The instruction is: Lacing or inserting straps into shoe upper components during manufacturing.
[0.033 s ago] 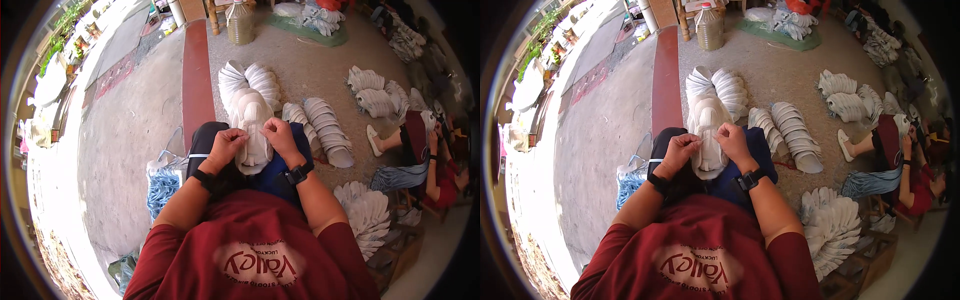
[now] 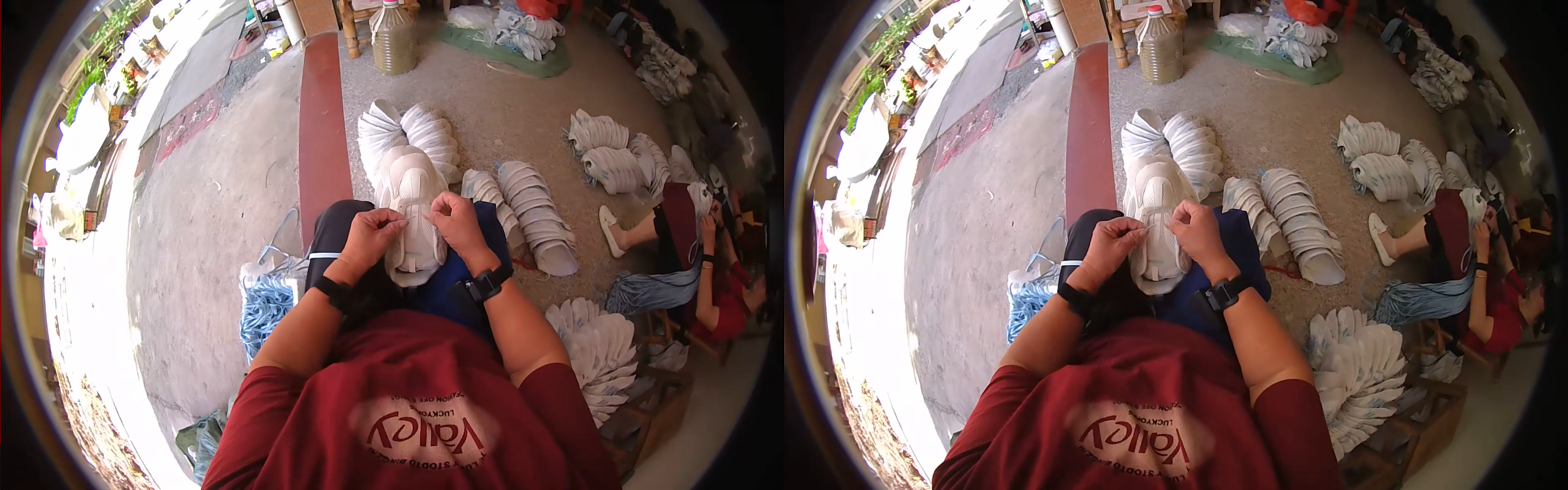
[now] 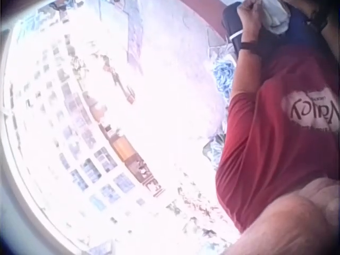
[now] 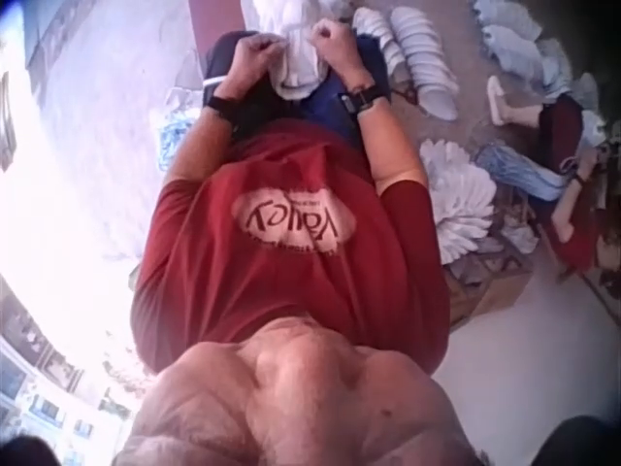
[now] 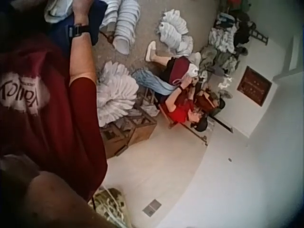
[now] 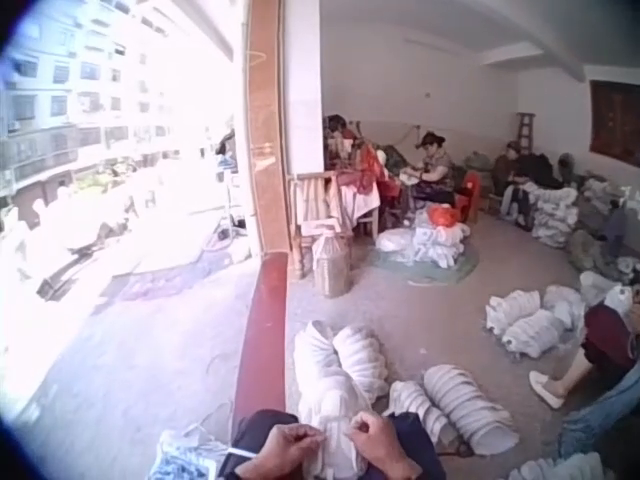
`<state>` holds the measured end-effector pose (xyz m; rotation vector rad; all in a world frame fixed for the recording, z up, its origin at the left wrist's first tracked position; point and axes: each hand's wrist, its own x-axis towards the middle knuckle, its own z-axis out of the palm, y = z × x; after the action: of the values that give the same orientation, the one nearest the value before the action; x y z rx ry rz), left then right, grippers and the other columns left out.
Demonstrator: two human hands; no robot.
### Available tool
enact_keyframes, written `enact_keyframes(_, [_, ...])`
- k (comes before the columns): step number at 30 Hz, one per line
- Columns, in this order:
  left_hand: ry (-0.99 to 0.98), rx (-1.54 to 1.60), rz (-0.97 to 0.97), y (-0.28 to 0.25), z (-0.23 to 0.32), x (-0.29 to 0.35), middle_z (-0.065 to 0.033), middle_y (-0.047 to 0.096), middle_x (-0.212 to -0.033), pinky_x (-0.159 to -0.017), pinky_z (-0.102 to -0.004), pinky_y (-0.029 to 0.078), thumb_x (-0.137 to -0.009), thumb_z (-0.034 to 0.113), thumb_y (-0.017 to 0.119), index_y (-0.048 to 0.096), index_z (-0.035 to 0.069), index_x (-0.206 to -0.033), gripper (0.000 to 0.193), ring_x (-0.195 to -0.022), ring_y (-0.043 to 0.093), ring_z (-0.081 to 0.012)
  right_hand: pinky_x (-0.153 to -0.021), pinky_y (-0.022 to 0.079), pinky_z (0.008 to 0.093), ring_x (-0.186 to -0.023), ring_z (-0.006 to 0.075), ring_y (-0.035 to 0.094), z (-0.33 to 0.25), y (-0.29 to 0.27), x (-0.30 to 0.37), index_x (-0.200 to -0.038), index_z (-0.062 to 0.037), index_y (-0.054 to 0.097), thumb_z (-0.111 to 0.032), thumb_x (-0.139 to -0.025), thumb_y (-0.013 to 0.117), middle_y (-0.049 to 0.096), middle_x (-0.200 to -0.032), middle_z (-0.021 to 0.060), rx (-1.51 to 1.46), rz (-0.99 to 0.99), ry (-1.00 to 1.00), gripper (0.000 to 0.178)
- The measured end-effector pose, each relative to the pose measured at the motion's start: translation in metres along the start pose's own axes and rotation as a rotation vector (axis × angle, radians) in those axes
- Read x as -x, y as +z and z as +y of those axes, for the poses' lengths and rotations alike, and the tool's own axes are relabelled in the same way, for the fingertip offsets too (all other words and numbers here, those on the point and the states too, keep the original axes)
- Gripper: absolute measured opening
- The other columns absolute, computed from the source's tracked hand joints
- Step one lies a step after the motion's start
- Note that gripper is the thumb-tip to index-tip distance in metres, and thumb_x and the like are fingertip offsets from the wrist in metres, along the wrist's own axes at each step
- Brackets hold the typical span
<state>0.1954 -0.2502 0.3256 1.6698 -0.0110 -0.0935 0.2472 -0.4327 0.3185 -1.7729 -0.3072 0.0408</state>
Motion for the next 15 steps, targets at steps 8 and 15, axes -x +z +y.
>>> enact_keyframes(8, [-0.011, -0.396, 0.085, -0.002, 0.016, -0.023, -0.0138, 0.062, -0.061, -0.056, -0.0295, 0.048, -0.074, 0.017, 0.064, 0.065, -0.004, -0.076, 0.021, -0.055, 0.059, -0.0148, -0.050, 0.037, 0.0231, -0.056, 0.0065, 0.045, 0.004, -0.002, -0.017, -0.064, -0.0029, 0.053, -0.003, -0.068, 0.069, 0.052, -0.060, -0.0020, -0.064, -0.083, 0.253, 0.016])
enact_keyframes(15, [-0.065, -0.446, 0.092, -0.001, 0.024, -0.027, -0.0073, 0.058, -0.057, -0.053, -0.0274, 0.044, -0.073, 0.016, 0.063, 0.064, -0.005, -0.073, 0.021, -0.054, 0.052, -0.0083, -0.050, 0.041, 0.0323, -0.051, 0.0184, 0.052, 0.007, 0.002, -0.022, -0.060, -0.0012, 0.054, -0.011, -0.062, 0.073, 0.054, -0.054, 0.0090, 0.204, -0.044, 0.237, 0.021])
